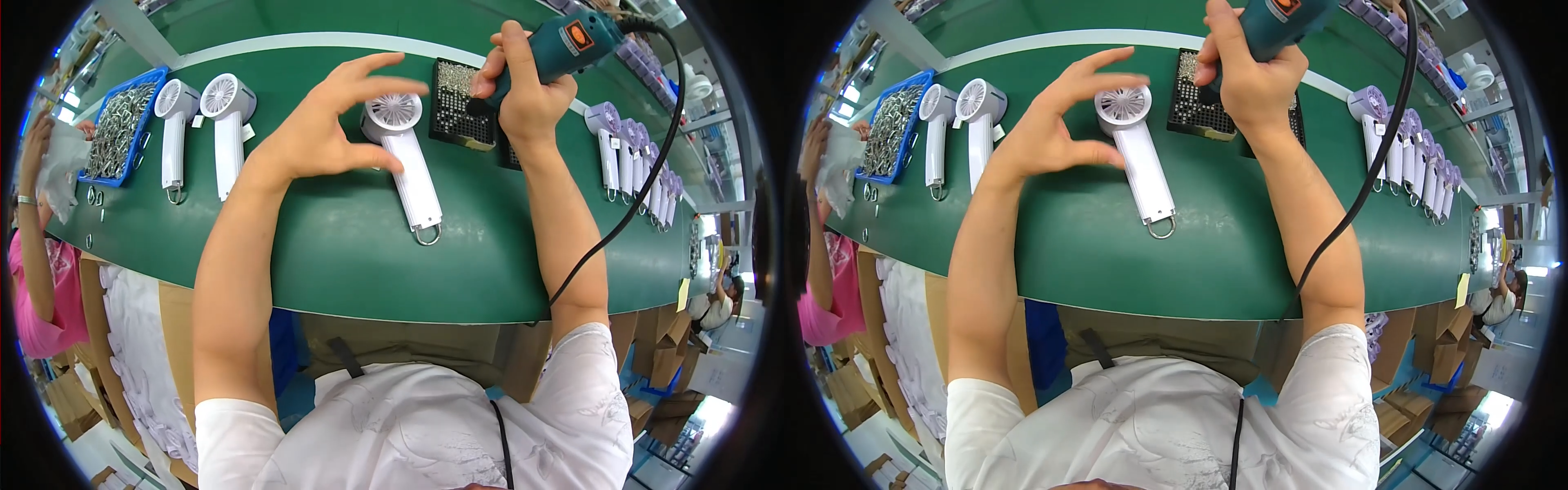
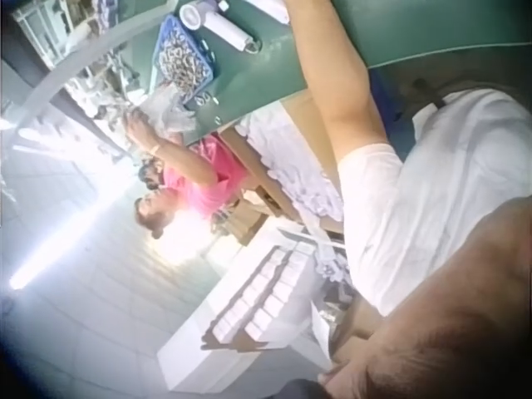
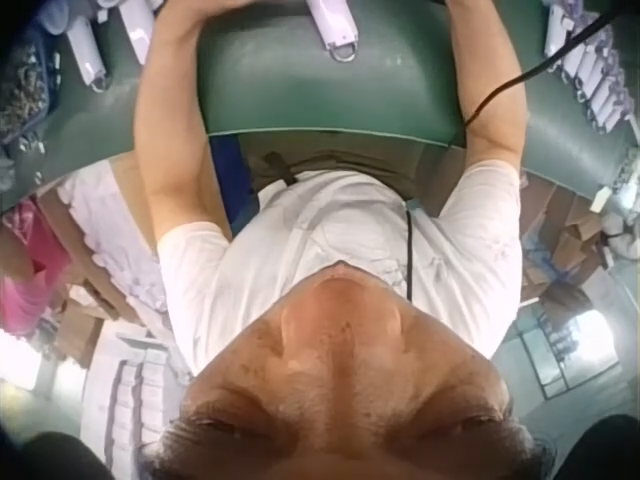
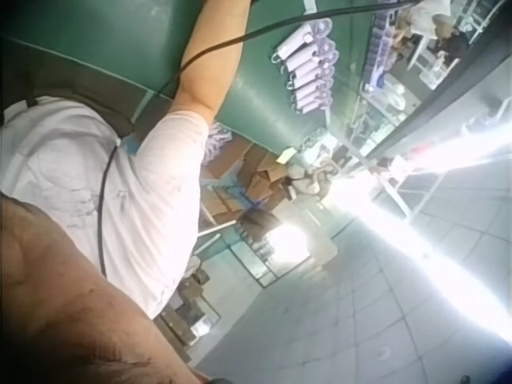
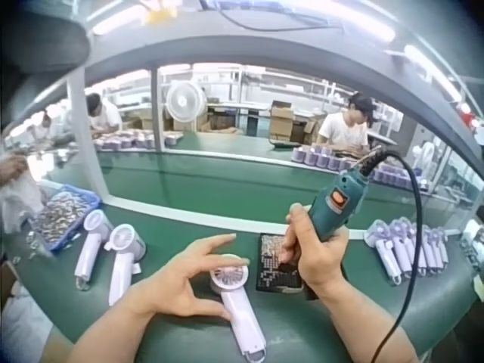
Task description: The person assembles handheld portable fans by installing internal components into fan casings, then securing the casings with screws using an electric screwdriver.
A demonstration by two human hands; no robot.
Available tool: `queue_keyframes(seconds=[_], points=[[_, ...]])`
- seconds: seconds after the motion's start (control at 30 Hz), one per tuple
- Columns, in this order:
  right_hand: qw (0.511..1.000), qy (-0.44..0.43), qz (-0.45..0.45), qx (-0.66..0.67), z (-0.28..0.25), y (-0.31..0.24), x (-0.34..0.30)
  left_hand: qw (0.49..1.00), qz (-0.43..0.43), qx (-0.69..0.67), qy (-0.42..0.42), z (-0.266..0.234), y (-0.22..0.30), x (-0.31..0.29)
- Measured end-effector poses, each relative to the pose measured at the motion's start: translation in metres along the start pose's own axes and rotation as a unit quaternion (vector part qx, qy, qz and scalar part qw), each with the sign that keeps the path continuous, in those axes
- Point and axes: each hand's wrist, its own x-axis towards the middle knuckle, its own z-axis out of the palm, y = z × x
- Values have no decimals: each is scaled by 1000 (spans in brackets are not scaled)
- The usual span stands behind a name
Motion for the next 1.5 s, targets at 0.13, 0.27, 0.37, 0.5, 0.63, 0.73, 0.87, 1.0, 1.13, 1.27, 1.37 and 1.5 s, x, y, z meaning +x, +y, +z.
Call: queue_keyframes(seconds=[0.13,0.27,0.37,0.5,0.63,0.73,0.87,1.0,1.13,1.27,1.37,1.5], points=[[1000,18,-23,2,-5,-4,-2,994,48,98,-26,6,15,-3],[995,3,-28,91,-8,-32,-7,987,54,139,-55,15,16,-7],[990,-65,-9,123,-11,-56,-20,986,54,150,-52,17,14,-8],[976,-101,14,191,1,-69,-57,986,41,153,-54,18,9,-10],[980,-108,2,167,6,-72,-77,986,45,149,-53,21,7,-8],[977,-127,14,168,8,-71,-81,986,41,155,-54,21,7,-11],[977,-126,29,171,7,-72,-84,986,39,153,-56,22,9,-9],[977,-125,36,170,7,-71,-86,986,36,154,-58,22,8,-10],[977,-127,41,168,7,-70,-88,985,39,158,-57,21,10,-8],[978,-137,40,152,11,-69,-91,985,44,158,-58,21,7,-9],[977,-167,43,123,10,-69,-91,985,39,156,-58,21,7,-8],[976,-191,43,95,16,-67,-96,986,33,156,-58,20,8,-10]])
